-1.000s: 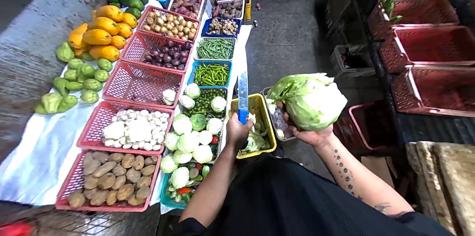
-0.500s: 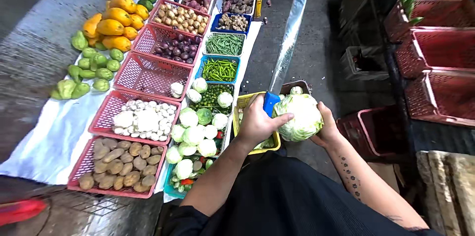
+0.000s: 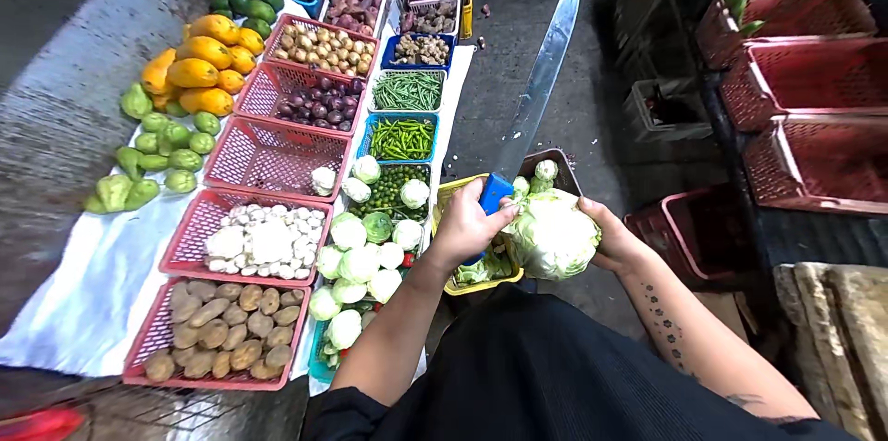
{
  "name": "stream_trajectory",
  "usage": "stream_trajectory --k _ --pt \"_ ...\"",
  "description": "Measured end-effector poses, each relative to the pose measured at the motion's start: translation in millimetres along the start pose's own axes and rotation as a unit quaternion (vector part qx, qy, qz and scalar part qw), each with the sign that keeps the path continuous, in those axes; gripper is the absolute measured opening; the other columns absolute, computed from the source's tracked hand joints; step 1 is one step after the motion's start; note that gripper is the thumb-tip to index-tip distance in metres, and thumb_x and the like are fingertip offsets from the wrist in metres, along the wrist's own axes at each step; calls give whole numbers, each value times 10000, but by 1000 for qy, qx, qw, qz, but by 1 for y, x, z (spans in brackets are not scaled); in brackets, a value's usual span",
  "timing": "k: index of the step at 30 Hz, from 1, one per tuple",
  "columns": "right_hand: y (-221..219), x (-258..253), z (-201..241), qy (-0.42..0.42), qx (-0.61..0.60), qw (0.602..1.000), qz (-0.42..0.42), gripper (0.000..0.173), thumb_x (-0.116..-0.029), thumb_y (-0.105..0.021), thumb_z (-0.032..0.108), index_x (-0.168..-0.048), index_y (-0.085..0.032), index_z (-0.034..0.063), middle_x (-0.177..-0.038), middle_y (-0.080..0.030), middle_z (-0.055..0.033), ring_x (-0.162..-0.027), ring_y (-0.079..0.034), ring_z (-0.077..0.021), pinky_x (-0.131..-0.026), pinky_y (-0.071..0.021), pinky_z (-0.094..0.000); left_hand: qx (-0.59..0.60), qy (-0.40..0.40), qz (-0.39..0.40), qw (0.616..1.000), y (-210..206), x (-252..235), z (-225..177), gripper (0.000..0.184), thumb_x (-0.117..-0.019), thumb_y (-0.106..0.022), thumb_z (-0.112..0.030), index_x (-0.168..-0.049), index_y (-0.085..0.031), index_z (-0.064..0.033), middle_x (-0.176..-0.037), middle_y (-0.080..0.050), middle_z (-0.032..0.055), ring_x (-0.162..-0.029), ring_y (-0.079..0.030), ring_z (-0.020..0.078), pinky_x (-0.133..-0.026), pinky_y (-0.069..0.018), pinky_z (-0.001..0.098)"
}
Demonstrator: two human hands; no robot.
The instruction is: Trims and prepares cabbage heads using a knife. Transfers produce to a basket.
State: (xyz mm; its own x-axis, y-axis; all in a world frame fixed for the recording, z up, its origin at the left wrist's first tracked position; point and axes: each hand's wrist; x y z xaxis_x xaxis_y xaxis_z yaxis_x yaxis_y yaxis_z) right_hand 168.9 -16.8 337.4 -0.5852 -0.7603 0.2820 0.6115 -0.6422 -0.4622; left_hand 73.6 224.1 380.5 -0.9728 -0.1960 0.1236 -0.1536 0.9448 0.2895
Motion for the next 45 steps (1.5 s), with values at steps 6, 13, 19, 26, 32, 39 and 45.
stream_trajectory --k 6,13,19,26,32,39,45 --pt "-12 9 32 13 -44 996 73 525 -787 -782 616 -1150 -715 243 -965 -759 28 -862 -723 -61 -766 -622 -262 -41 -11 -49 998 17 -8 -19 298 -920 -742 -163 -1193 -644 -96 -853 -703 69 -600 -648 174 -520 -566 348" --pt "-32 -16 -31 -30 -395 917 -44 1035 -806 -226 957 -1466 -459 194 -1360 -592 -234 -1201 -607 -425 -914 -543 -631 -46 106 -91 989 9 -19 40 418 -928 -768 -402 -1169 -649 -81 -810 -700 83 -572 -651 195 -567 -597 389" --pt "-5 -30 -38 -35 -316 939 -127 910 -908 -265 859 -1526 -395 204 -1437 -545 -203 -1270 -574 -408 -989 -519 -634 -10 79 -109 991 3 4 38 337 -911 -788 -312 -1073 -659 -47 -733 -691 45 -525 -637 154 -525 -585 327" --pt "-21 -8 -12 -21 -132 976 -170 663 -983 -460 681 -1440 -464 200 -1190 -687 -115 -1051 -697 -253 -868 -609 -448 -101 -122 -135 978 -25 14 -9 544 -778 -904 -305 -1211 -668 -77 -992 -732 19 -838 -711 103 -758 -637 347" --pt "-26 -4 -11 -47 -107 970 -214 584 -1021 -480 589 -1430 -441 175 -1115 -699 -121 -971 -714 -244 -794 -619 -411 -244 -159 -137 947 -21 5 -5 345 -898 -780 -250 -1199 -695 -105 -932 -750 3 -783 -720 93 -699 -628 355" --pt "-17 -6 -21 -47 -105 974 -197 611 -1024 -457 604 -1483 -396 205 -1168 -687 -114 -1032 -702 -243 -857 -607 -421 -158 -98 -126 975 -20 -4 2 334 -849 -791 -173 -1162 -681 -133 -955 -730 -14 -782 -706 74 -680 -627 321" --pt "-16 -2 -22 -29 -134 975 -176 629 -1017 -418 639 -1416 -499 160 -1173 -692 -114 -1046 -698 -230 -869 -610 -416 -72 -44 -152 985 -14 -6 6 331 -882 -760 -140 -1190 -642 -116 -911 -718 21 -700 -694 119 -616 -616 335"
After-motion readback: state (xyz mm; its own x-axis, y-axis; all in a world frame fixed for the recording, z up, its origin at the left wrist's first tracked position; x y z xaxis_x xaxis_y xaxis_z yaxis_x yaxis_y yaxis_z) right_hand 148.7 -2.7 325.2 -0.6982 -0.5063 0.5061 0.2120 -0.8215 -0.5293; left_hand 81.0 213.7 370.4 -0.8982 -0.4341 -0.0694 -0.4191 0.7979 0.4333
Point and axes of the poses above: each hand's wrist, its own x-axis away from the middle knuckle, its own y-axis out of the back of the hand, z = x × y
